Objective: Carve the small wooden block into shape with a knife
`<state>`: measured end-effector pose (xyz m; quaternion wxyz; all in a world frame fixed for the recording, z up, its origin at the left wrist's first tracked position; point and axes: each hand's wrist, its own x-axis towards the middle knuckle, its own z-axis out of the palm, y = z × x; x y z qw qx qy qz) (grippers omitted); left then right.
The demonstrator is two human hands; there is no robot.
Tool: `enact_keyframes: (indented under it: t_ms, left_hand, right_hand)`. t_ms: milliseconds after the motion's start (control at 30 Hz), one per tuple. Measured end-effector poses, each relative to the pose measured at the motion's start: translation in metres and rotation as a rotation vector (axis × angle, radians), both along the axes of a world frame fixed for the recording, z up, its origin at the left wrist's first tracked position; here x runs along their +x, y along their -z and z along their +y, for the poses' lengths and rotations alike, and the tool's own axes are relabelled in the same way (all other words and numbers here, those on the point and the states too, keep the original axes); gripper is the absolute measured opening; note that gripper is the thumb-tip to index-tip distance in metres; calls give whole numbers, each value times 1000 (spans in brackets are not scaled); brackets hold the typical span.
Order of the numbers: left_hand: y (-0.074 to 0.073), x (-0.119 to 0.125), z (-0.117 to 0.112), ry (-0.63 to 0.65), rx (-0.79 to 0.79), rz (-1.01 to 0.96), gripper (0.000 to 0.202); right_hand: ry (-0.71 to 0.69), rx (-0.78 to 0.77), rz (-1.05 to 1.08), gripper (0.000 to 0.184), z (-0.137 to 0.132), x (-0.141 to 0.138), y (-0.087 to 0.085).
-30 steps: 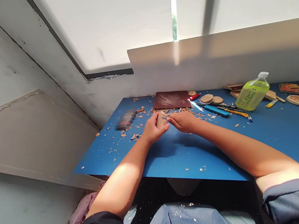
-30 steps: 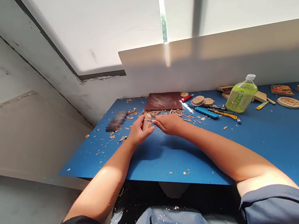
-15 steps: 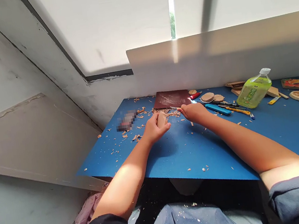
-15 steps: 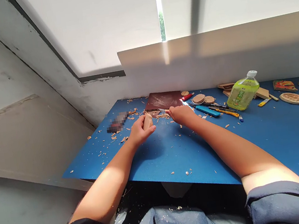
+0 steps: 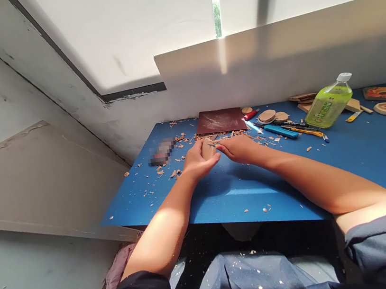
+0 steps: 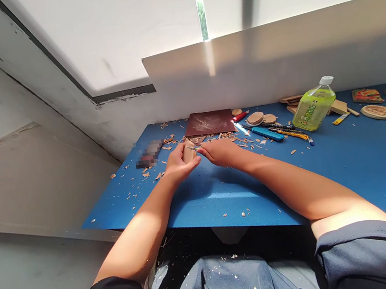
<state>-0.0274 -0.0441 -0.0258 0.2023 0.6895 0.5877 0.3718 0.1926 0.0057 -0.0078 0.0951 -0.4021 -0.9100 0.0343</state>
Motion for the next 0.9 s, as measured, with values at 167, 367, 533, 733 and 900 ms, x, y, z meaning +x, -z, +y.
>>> enact_keyframes:
  t_ms: [167, 367, 533, 733, 900]
  left_hand:
    - [-4, 5, 1, -106, -81, 127, 60]
    - [-6, 6, -2, -119, -58, 154, 63]
    - [-6, 6, -3, -106, -40, 169, 60]
    - [-6, 9, -8, -62, 21, 160, 58]
    - [-6, 8, -8, -58, 48, 154, 56]
  right_hand:
    - [185, 78, -111, 67, 13, 6, 2]
    - [194, 43, -80, 70, 27, 17, 7]
    - [-14, -35, 33, 66, 13, 8, 8]
    - [-70, -84, 89, 65, 9, 6, 9]
    - [-54, -66, 42, 63, 7, 4, 6]
